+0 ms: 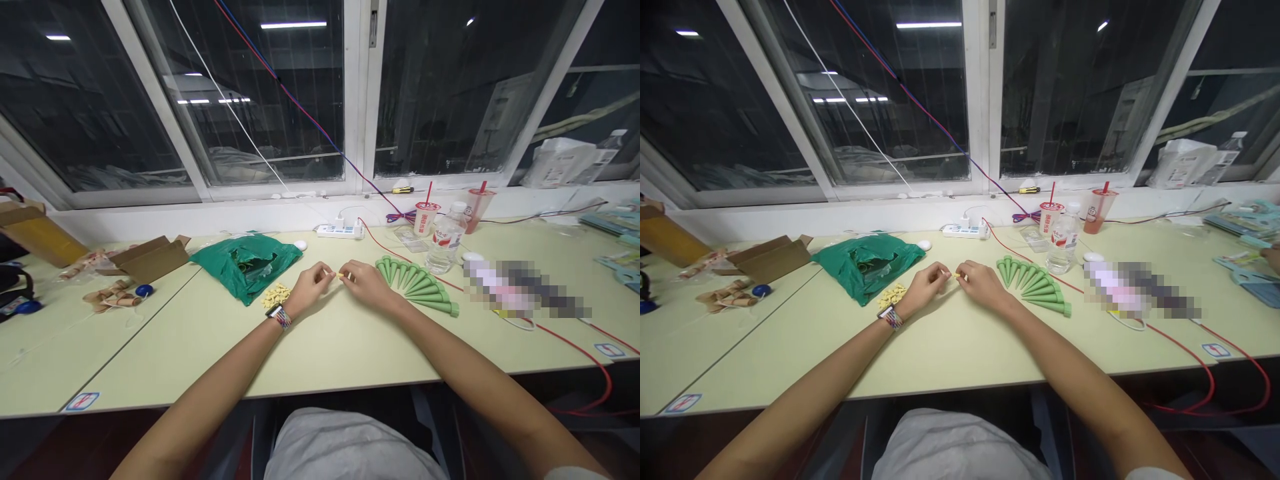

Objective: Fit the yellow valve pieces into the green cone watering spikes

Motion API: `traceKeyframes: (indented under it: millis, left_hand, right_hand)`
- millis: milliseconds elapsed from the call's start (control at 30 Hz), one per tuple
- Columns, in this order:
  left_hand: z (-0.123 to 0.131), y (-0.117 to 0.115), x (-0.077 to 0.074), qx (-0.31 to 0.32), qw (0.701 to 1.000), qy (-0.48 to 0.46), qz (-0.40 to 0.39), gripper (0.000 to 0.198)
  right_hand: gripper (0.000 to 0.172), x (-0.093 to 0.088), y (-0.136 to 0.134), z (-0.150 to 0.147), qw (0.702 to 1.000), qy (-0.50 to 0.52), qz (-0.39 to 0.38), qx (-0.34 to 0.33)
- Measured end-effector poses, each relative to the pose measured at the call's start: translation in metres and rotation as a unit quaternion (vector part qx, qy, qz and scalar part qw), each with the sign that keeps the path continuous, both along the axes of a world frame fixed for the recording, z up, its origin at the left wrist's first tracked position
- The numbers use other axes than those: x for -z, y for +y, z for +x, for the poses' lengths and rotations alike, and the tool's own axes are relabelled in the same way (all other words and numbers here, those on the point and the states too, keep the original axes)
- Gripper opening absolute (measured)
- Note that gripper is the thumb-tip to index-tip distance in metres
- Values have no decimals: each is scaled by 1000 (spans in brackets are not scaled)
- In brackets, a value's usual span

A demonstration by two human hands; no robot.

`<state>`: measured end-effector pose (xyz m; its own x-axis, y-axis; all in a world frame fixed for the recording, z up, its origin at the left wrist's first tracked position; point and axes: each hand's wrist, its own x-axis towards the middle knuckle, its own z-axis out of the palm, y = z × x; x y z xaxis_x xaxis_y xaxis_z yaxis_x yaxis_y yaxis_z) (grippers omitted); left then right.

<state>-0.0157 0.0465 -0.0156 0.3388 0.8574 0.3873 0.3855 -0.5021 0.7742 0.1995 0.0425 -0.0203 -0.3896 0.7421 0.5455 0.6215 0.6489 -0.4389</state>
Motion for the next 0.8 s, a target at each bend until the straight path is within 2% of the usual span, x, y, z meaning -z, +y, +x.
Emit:
traceKeyframes:
  millis: [100, 233, 300, 533, 800]
  left_hand:
    - [0, 0, 0, 15, 1000, -21, 4, 33]
    - [0, 1, -1, -15, 1000, 5, 0, 48]
    - [0, 2, 0, -22, 1000, 5, -1, 48]
    - [-3, 8, 4, -5, 999, -42, 13, 21]
    - [-7, 9, 0, -12, 999, -31, 35, 19]
  right_hand:
    - [5, -1, -1, 0, 1000, -2, -2, 3]
    - [6, -1, -2, 0, 1000, -14, 5, 5]
    - [7, 0, -1, 0, 1000, -26, 13, 11]
    - [7, 0, -1, 0, 998, -51, 19, 36]
    - [10, -5, -9, -2, 995, -92, 13, 42]
